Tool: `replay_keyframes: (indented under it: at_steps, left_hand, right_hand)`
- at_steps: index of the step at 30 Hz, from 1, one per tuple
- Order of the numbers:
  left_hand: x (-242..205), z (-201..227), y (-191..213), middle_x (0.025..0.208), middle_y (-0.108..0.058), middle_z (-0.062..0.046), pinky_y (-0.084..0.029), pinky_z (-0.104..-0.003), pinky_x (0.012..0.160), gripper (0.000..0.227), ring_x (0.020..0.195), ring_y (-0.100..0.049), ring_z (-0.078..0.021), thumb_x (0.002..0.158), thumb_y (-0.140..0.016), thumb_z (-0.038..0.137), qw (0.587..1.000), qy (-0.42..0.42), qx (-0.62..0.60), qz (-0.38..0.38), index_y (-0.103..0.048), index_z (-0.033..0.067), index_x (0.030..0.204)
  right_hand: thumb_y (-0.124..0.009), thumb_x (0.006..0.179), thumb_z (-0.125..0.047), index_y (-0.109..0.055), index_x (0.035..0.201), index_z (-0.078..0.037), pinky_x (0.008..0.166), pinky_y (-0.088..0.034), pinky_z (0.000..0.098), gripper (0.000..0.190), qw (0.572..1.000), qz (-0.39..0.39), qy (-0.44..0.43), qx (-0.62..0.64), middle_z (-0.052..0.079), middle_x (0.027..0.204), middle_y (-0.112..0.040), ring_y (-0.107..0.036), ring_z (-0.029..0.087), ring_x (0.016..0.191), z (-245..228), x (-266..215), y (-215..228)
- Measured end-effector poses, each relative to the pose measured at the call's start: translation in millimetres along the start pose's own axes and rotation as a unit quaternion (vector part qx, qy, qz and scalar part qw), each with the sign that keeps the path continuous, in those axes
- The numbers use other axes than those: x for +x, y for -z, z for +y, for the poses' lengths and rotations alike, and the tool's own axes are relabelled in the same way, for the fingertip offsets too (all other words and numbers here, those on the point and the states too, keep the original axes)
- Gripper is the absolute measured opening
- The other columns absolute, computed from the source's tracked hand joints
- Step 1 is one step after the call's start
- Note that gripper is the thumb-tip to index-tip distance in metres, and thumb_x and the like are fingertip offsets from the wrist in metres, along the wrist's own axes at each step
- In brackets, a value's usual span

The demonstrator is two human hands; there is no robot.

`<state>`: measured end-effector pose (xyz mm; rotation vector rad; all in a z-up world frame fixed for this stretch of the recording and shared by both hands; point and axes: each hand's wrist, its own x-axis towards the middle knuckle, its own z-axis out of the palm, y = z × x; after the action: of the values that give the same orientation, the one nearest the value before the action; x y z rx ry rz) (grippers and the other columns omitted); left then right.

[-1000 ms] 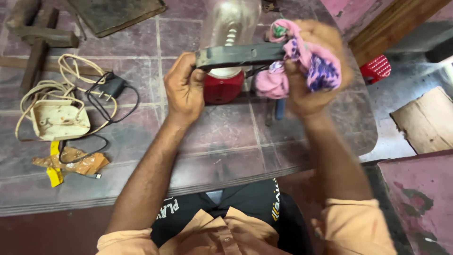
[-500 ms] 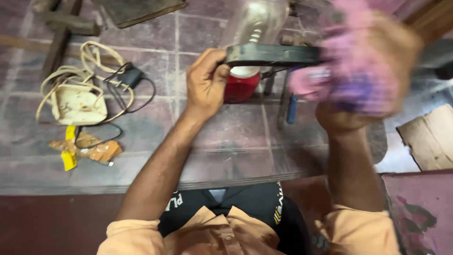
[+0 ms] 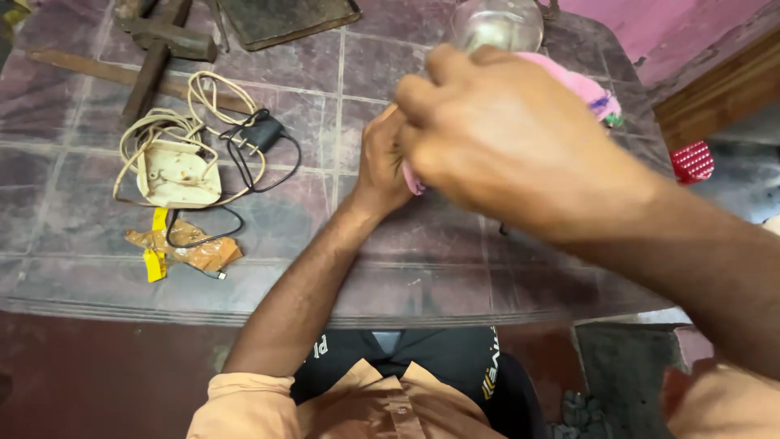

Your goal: Cleaning and performing basic maintenance on a large rechargeable LED lantern.

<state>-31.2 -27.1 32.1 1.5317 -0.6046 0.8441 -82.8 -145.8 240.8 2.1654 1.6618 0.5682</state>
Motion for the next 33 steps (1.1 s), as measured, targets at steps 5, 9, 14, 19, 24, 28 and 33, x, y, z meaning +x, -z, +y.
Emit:
replay_keyframes:
  at_steps: [5, 9, 14, 19, 24, 28, 33]
  left_hand:
    - [-1.3, 1.1, 1.5, 0.105, -0.072, -0.014, -0.057, -0.040, 0.081, 0.028, 0.099, -0.072, -0.0299, 0.092, -0.074, 0.023, 0.996, -0.016, 0.084, -0.030, -0.068, 0.0033, 0.111]
    - [2.3, 9.4, 2.8, 0.103, -0.070, -0.014, -0.056, -0.038, 0.080, 0.025, 0.095, -0.072, -0.0271, 0.100, -0.065, 0.025, 0.999, 0.017, 0.021, -0.025, -0.066, 0.0025, 0.111]
    - [4.4, 14.4, -2.1, 0.101, -0.067, -0.011, -0.054, -0.034, 0.078, 0.041, 0.090, -0.070, -0.0213, 0.111, -0.052, 0.042, 1.000, 0.008, -0.017, -0.017, -0.064, 0.0031, 0.116]
    - [1.1, 16.9, -3.4, 0.093, -0.062, -0.008, -0.047, -0.032, 0.071, 0.055, 0.082, -0.062, -0.0196, 0.111, -0.048, 0.055, 1.000, 0.013, 0.013, -0.019, -0.063, 0.0024, 0.110]
    - [-0.4, 19.4, -5.7, 0.092, -0.061, -0.008, -0.047, -0.031, 0.070, 0.054, 0.082, -0.060, -0.0186, 0.111, -0.050, 0.054, 1.000, 0.013, 0.017, -0.007, -0.064, 0.0017, 0.111]
    - [-0.3, 21.8, -5.0, 0.097, -0.063, -0.009, -0.049, -0.030, 0.076, 0.052, 0.085, -0.063, -0.0181, 0.113, -0.051, 0.052, 1.000, 0.008, 0.015, -0.002, -0.064, 0.0013, 0.113]
    - [-3.5, 16.3, -1.9, 0.099, -0.064, -0.009, -0.050, -0.029, 0.078, 0.052, 0.086, -0.063, -0.0182, 0.113, -0.053, 0.052, 1.000, 0.017, 0.016, 0.000, -0.065, 0.0014, 0.113]
  right_hand:
    - [-0.071, 0.073, -0.026, -0.075, 0.075, -0.010, 0.072, -0.053, 0.0420, 0.016, 0.993, -0.093, -0.034, -0.067, 0.011, 0.089, -0.068, -0.065, 0.029, 0.089, -5.6, 16.0, -7.3]
    - [-0.074, 0.073, -0.023, -0.076, 0.077, -0.012, 0.075, -0.054, 0.0400, 0.012, 1.000, 0.009, 0.003, 0.029, 0.006, 0.093, -0.069, -0.065, 0.026, 0.094, 15.8, -5.3, -1.6]
    - [-0.076, 0.088, -0.018, -0.077, 0.103, -0.009, 0.074, -0.052, 0.0313, 0.018, 0.984, 0.166, 0.055, -0.016, 0.007, 0.112, -0.072, -0.065, 0.019, 0.096, 28.4, -48.0, 1.4]
    - [-0.081, 0.084, -0.016, -0.078, 0.103, -0.003, 0.062, -0.051, 0.0342, 0.023, 0.952, 0.306, 0.003, -0.019, 0.014, 0.099, -0.070, -0.067, 0.025, 0.076, 45.2, -87.8, -37.1]
    - [-0.082, 0.097, -0.018, -0.067, 0.116, -0.003, 0.079, -0.058, 0.0359, 0.028, 0.834, 0.517, -0.150, 0.123, 0.020, 0.113, -0.066, -0.069, 0.026, 0.099, 30.9, -109.5, -120.5]
    - [-0.075, 0.100, -0.026, -0.052, 0.129, -0.008, 0.083, -0.062, 0.0396, 0.041, 0.652, 0.671, -0.225, 0.273, 0.015, 0.121, -0.063, -0.071, 0.026, 0.103, 7.2, -91.5, -180.6]
    - [-0.068, 0.108, -0.020, -0.031, 0.144, -0.012, 0.094, -0.061, 0.0404, 0.052, 0.507, 0.714, -0.291, 0.384, 0.011, 0.133, -0.060, -0.067, 0.024, 0.113, -9.8, -127.4, -305.1]
